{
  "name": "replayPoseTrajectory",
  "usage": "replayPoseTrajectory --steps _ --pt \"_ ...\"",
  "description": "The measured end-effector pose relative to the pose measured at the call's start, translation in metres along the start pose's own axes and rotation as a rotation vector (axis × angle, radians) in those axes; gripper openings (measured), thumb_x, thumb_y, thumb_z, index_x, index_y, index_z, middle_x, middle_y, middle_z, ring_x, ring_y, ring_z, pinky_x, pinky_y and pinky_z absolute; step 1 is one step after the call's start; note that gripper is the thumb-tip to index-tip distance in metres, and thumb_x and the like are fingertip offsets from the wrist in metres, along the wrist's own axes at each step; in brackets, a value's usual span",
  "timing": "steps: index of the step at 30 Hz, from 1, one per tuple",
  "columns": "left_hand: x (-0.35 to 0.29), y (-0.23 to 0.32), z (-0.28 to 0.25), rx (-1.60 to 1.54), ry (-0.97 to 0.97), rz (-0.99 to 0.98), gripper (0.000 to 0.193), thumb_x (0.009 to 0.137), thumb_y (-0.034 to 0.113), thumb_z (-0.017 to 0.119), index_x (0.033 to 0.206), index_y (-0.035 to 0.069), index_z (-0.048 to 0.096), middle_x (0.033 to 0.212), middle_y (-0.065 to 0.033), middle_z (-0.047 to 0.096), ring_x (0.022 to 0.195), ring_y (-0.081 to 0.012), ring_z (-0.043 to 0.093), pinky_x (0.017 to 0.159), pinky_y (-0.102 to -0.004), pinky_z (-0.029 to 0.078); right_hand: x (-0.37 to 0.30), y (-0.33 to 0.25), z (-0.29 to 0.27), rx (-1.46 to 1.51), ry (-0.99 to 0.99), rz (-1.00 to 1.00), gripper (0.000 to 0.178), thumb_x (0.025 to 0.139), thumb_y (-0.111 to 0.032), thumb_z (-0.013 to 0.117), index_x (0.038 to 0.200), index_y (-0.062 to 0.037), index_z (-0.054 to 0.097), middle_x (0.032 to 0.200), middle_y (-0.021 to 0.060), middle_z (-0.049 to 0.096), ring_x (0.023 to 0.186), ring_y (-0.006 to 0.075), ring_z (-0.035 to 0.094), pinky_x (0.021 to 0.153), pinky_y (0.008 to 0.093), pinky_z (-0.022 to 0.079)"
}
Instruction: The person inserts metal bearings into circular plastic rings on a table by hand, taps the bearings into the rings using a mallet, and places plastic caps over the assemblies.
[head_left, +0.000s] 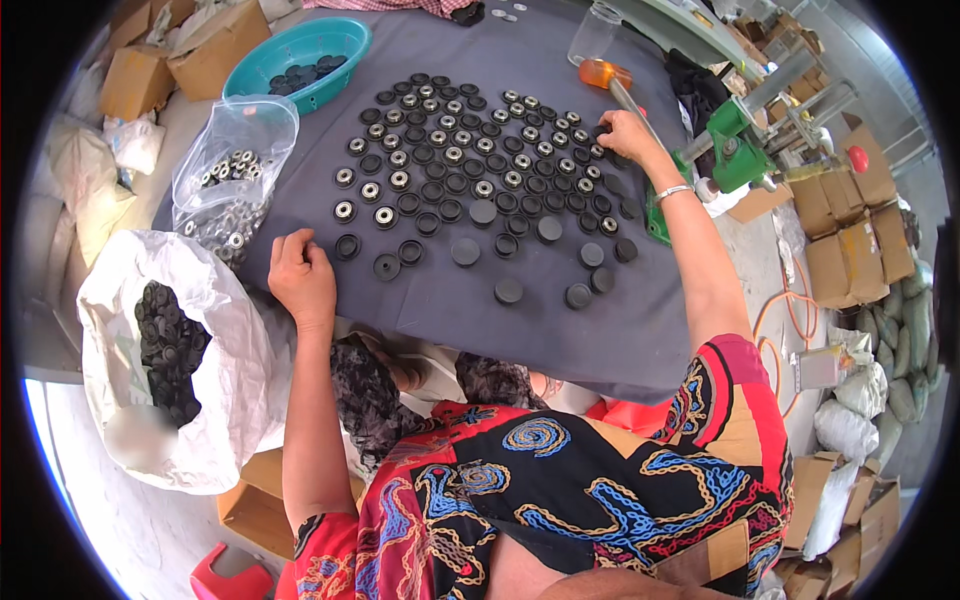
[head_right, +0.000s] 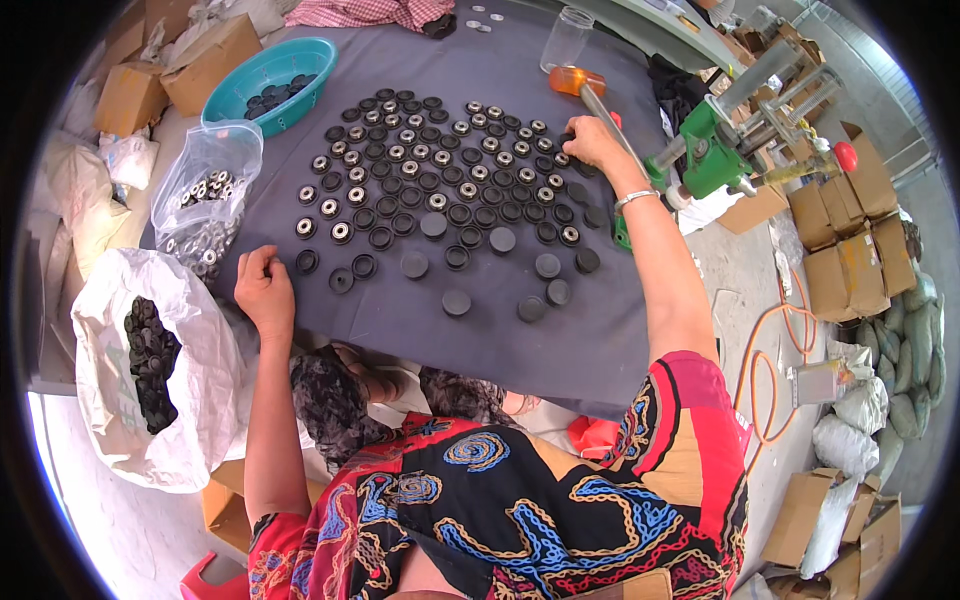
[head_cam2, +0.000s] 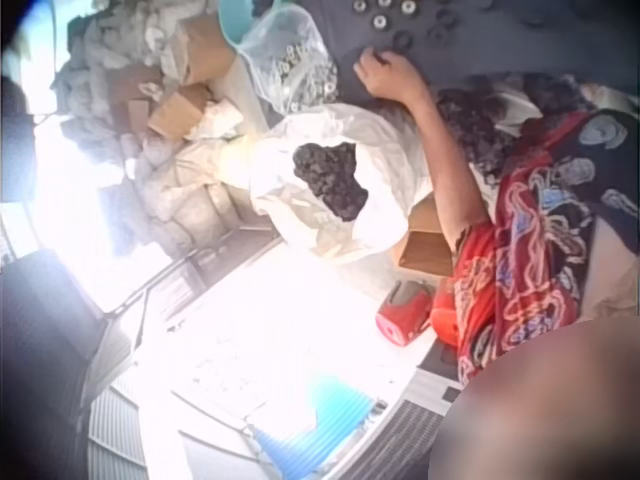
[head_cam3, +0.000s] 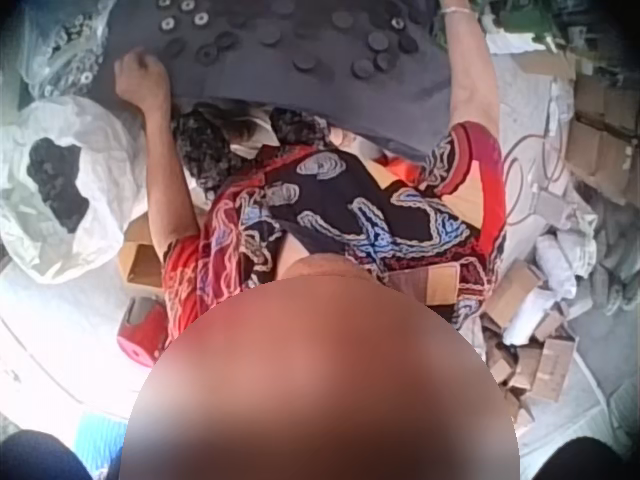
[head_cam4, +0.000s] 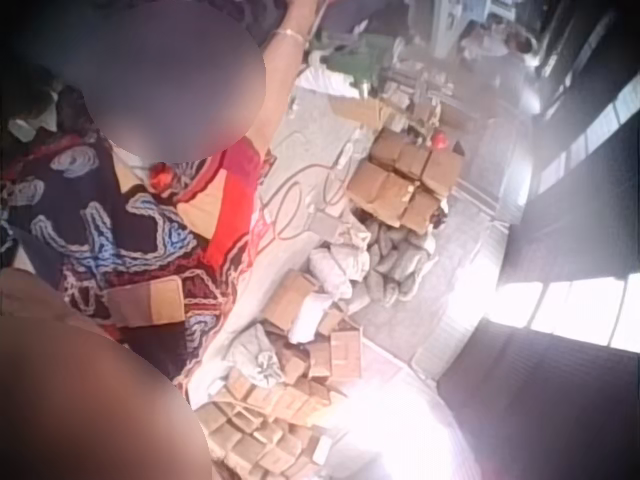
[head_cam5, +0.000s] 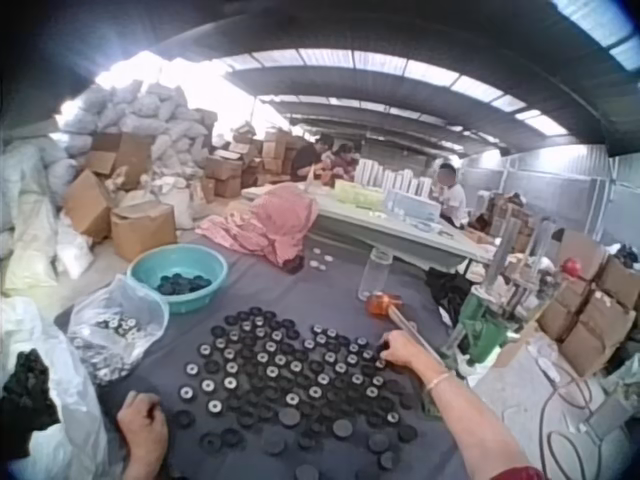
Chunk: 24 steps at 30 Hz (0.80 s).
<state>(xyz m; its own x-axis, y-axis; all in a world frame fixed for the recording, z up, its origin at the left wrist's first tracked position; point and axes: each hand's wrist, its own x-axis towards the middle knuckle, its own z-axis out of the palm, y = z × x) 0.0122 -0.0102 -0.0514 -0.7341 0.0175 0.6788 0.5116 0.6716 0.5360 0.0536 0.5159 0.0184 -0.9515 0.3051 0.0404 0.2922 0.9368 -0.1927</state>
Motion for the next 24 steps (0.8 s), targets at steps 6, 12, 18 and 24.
replayPoseTrajectory --steps 6,12,18,24 --pt "0.001 0.002 -0.001 0.007 -0.009 -0.01 0.017 0.073 -0.003 0.058 0.085 0.006 0.065 0.078 -0.0088 0.06 0.067 -0.0284 0.059 0.061 -0.0378 0.048 -0.034 -0.025 -0.016 0.066 -0.017 -0.053 0.034 0.071 -0.015 0.067 0.104 -0.0047 0.067 0.089 0.0171 0.068 0.087 0.0306 0.065 0.078 0.038 0.049" --pt "0.001 0.001 0.0 -0.001 -0.005 -0.003 0.016 0.074 -0.003 0.058 0.085 0.006 0.064 0.078 -0.0085 0.06 0.067 -0.028 0.059 0.061 -0.0373 0.048 -0.034 -0.021 -0.003 -0.108 -0.003 -0.099 0.033 0.075 -0.018 0.068 0.106 -0.0101 0.068 0.091 0.0135 0.069 0.091 0.0295 0.065 0.089 0.0419 0.043" --pt "0.0 0.001 0.0 -0.015 -0.003 -0.01 0.016 0.074 -0.002 0.058 0.086 0.007 0.064 0.079 -0.0085 0.06 0.068 -0.028 0.059 0.062 -0.0374 0.048 -0.024 -0.016 -0.01 -0.214 0.029 -0.032 0.031 0.076 -0.019 0.068 0.105 -0.0104 0.069 0.094 0.0132 0.069 0.094 0.0302 0.064 0.09 0.0444 0.043" --pt "-0.001 -0.003 0.0 0.013 -0.015 -0.002 0.016 0.074 -0.002 0.058 0.086 0.007 0.064 0.08 -0.0083 0.06 0.068 -0.0276 0.059 0.062 -0.0373 0.048 -0.061 -0.049 -0.032 -0.199 -0.014 0.058 0.034 0.073 -0.021 0.069 0.104 -0.0067 0.068 0.096 0.0151 0.069 0.094 0.0294 0.065 0.082 0.0407 0.049"
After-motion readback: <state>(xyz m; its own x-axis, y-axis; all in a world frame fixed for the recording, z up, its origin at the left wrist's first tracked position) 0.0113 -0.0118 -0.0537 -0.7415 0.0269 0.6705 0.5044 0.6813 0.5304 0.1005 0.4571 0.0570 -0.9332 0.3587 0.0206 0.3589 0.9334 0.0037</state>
